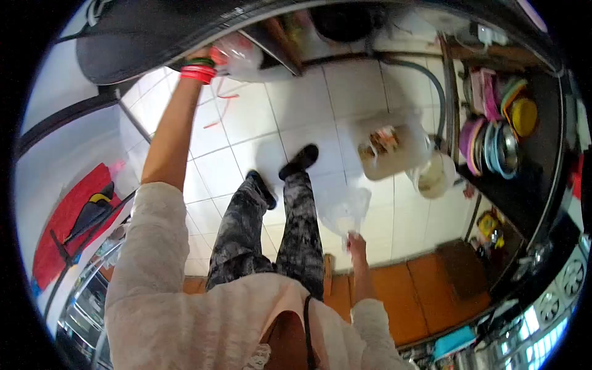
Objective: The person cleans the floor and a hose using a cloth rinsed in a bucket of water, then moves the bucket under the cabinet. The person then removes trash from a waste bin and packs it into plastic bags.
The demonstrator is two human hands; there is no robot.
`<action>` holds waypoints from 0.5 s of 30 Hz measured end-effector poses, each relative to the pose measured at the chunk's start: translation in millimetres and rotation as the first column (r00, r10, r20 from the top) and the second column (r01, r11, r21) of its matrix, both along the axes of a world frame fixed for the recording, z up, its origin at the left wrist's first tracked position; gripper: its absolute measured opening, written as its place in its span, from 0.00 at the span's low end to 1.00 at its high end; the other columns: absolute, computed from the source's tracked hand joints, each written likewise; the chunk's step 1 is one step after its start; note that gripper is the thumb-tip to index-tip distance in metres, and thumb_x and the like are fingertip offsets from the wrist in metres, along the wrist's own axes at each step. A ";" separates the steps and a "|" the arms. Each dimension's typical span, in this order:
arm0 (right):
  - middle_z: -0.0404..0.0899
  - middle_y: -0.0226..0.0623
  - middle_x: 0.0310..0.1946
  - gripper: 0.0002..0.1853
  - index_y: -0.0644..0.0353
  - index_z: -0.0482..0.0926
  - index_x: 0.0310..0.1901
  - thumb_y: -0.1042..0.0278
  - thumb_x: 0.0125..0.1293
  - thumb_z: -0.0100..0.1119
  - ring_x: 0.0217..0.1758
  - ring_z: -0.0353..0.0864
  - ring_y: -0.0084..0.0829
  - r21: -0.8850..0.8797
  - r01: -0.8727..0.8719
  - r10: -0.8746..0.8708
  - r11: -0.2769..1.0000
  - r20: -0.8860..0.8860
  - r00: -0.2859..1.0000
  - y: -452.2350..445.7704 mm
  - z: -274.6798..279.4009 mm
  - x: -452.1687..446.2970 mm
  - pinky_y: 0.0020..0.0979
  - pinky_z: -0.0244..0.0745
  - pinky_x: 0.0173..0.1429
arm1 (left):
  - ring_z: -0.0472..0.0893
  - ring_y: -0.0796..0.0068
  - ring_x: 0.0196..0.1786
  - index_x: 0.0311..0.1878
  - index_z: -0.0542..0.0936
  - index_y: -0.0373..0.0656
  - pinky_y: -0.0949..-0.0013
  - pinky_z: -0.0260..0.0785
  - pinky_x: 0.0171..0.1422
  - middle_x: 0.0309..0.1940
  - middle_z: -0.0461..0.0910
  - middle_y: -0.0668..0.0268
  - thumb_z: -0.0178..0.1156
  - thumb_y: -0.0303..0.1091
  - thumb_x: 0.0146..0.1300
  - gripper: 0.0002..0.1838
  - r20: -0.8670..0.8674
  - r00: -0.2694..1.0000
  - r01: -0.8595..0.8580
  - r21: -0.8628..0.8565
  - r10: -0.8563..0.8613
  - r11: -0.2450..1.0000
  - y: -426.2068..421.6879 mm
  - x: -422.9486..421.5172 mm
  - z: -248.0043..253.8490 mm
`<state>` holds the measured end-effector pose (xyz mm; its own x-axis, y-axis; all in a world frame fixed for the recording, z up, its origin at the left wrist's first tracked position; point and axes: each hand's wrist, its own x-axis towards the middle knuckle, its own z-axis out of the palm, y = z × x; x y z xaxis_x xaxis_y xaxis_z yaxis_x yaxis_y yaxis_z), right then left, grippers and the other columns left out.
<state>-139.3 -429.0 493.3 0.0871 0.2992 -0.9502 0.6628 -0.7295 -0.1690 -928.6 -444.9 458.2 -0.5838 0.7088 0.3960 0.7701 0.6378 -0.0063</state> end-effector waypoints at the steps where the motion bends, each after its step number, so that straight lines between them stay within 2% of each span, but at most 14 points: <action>1: 0.68 0.26 0.20 0.11 0.59 0.75 0.39 0.60 0.63 0.55 0.20 0.65 0.18 0.018 0.021 -0.021 1.000 0.014 1.000 0.7 3.0 4.6 0.24 0.62 0.23 | 0.73 0.58 0.50 0.51 0.72 0.41 0.53 0.61 0.60 0.49 0.75 0.60 0.48 0.52 0.61 0.25 -0.012 1.000 0.012 -0.011 -0.012 1.000 3.8 10.9 1.8; 2: 0.68 0.26 0.20 0.11 0.59 0.75 0.39 0.61 0.63 0.55 0.21 0.65 0.18 0.035 0.086 -0.085 0.996 -0.017 0.996 -1.8 2.8 8.3 0.24 0.62 0.23 | 0.74 0.58 0.49 0.49 0.73 0.40 0.53 0.62 0.59 0.47 0.76 0.60 0.49 0.51 0.62 0.23 -0.024 0.999 0.024 -0.021 -0.025 0.999 7.8 22.1 3.8; 3: 0.69 0.26 0.20 0.10 0.59 0.75 0.39 0.61 0.63 0.55 0.21 0.65 0.19 0.054 0.149 -0.146 0.987 -0.057 0.988 -1.5 0.6 10.2 0.25 0.62 0.23 | 0.74 0.62 0.46 0.48 0.73 0.40 0.56 0.64 0.58 0.45 0.76 0.61 0.50 0.47 0.61 0.21 0.418 0.905 0.021 0.139 -0.078 0.990 7.5 33.1 17.1; 4: 0.69 0.26 0.20 0.10 0.59 0.76 0.40 0.62 0.63 0.54 0.21 0.65 0.18 0.065 0.042 -0.041 0.997 -0.013 0.999 2.5 2.0 9.4 0.24 0.62 0.23 | 0.74 0.65 0.44 0.47 0.74 0.40 0.59 0.65 0.56 0.44 0.76 0.62 0.50 0.44 0.61 0.19 0.757 0.630 -0.059 0.271 -0.174 0.961 4.9 42.3 35.3; 5: 0.69 0.26 0.20 0.10 0.59 0.76 0.41 0.62 0.63 0.54 0.21 0.65 0.18 0.071 -0.072 0.071 0.995 0.021 0.997 8.7 4.7 7.7 0.24 0.61 0.23 | 0.74 0.66 0.45 0.49 0.73 0.40 0.61 0.65 0.57 0.44 0.76 0.63 0.52 0.43 0.61 0.19 0.883 0.371 -0.084 0.340 -0.288 0.937 11.6 57.5 57.2; 6: 0.69 0.26 0.20 0.10 0.59 0.76 0.41 0.62 0.63 0.54 0.21 0.65 0.18 0.079 -0.063 0.061 0.995 0.027 0.998 10.7 5.1 9.2 0.24 0.61 0.23 | 0.74 0.67 0.46 0.50 0.73 0.40 0.63 0.65 0.57 0.45 0.76 0.63 0.54 0.43 0.60 0.19 0.931 0.087 -0.156 0.365 -0.356 0.918 18.5 73.4 80.1; 7: 0.69 0.26 0.20 0.10 0.59 0.75 0.42 0.63 0.63 0.54 0.21 0.65 0.18 0.060 0.013 -0.012 0.998 -0.014 1.000 12.7 4.5 10.4 0.23 0.62 0.24 | 0.73 0.64 0.51 0.58 0.68 0.41 0.60 0.60 0.62 0.49 0.74 0.60 0.62 0.53 0.52 0.35 0.854 0.429 -0.022 0.337 -0.296 0.941 28.8 90.0 75.3; 8: 0.69 0.26 0.21 0.11 0.59 0.75 0.43 0.63 0.63 0.54 0.21 0.65 0.18 0.035 0.083 -0.081 0.996 -0.054 0.995 15.0 4.5 14.4 0.23 0.62 0.24 | 0.64 0.61 0.59 0.62 0.62 0.43 0.56 0.54 0.65 0.57 0.65 0.58 0.61 0.63 0.45 0.46 0.547 0.817 0.132 0.133 -0.184 0.982 34.8 101.0 74.6; 9: 0.69 0.26 0.21 0.11 0.59 0.75 0.43 0.63 0.63 0.54 0.21 0.65 0.18 0.037 0.081 -0.079 0.996 -0.052 0.996 18.7 3.8 19.6 0.23 0.62 0.24 | 0.55 0.58 0.68 0.67 0.57 0.45 0.52 0.48 0.69 0.66 0.56 0.55 0.60 0.73 0.38 0.56 0.071 0.986 0.157 -0.126 -0.149 0.980 40.6 111.0 74.1; 10: 0.69 0.26 0.21 0.12 0.59 0.75 0.45 0.64 0.63 0.54 0.21 0.65 0.18 0.050 0.069 -0.067 0.996 -0.055 0.996 21.4 1.5 16.8 0.23 0.62 0.25 | 0.53 0.52 0.69 0.66 0.57 0.40 0.48 0.44 0.69 0.66 0.55 0.49 0.61 0.75 0.32 0.62 0.025 0.972 0.234 0.005 -0.234 0.972 42.9 110.7 73.6; 11: 0.70 0.27 0.21 0.12 0.59 0.74 0.46 0.64 0.63 0.53 0.22 0.66 0.18 0.056 0.064 -0.061 0.996 -0.054 0.997 21.9 1.4 22.0 0.23 0.63 0.26 | 0.53 0.52 0.69 0.66 0.57 0.40 0.48 0.44 0.69 0.66 0.55 0.49 0.61 0.75 0.32 0.62 0.034 0.970 0.241 0.005 -0.241 0.971 49.5 104.3 71.3; 12: 0.70 0.26 0.20 0.12 0.60 0.74 0.46 0.64 0.63 0.53 0.22 0.66 0.18 0.318 -0.164 0.207 0.934 -0.105 0.973 11.6 -33.8 59.3 0.23 0.62 0.26 | 0.62 0.56 0.60 0.62 0.60 0.40 0.55 0.50 0.66 0.59 0.62 0.52 0.65 0.68 0.34 0.56 0.165 0.983 0.078 0.019 -0.080 0.997 42.2 99.0 60.9; 14: 0.70 0.26 0.20 0.13 0.60 0.74 0.46 0.64 0.64 0.53 0.21 0.66 0.18 0.530 -0.373 0.490 0.761 -0.093 0.867 8.1 -46.2 91.0 0.23 0.62 0.26 | 0.69 0.65 0.50 0.54 0.65 0.33 0.65 0.61 0.54 0.46 0.72 0.57 0.70 0.58 0.38 0.46 0.501 0.862 -0.016 0.176 -0.076 0.984 17.0 114.5 75.8; 15: 0.69 0.26 0.20 0.13 0.60 0.74 0.46 0.63 0.64 0.52 0.21 0.65 0.18 0.435 -0.191 0.268 0.880 -0.123 0.956 23.3 -11.3 59.2 0.22 0.61 0.25 | 0.73 0.70 0.45 0.50 0.67 0.30 0.70 0.67 0.48 0.39 0.77 0.59 0.72 0.53 0.40 0.42 0.633 0.770 -0.099 0.246 -0.082 0.964 5.0 121.7 83.0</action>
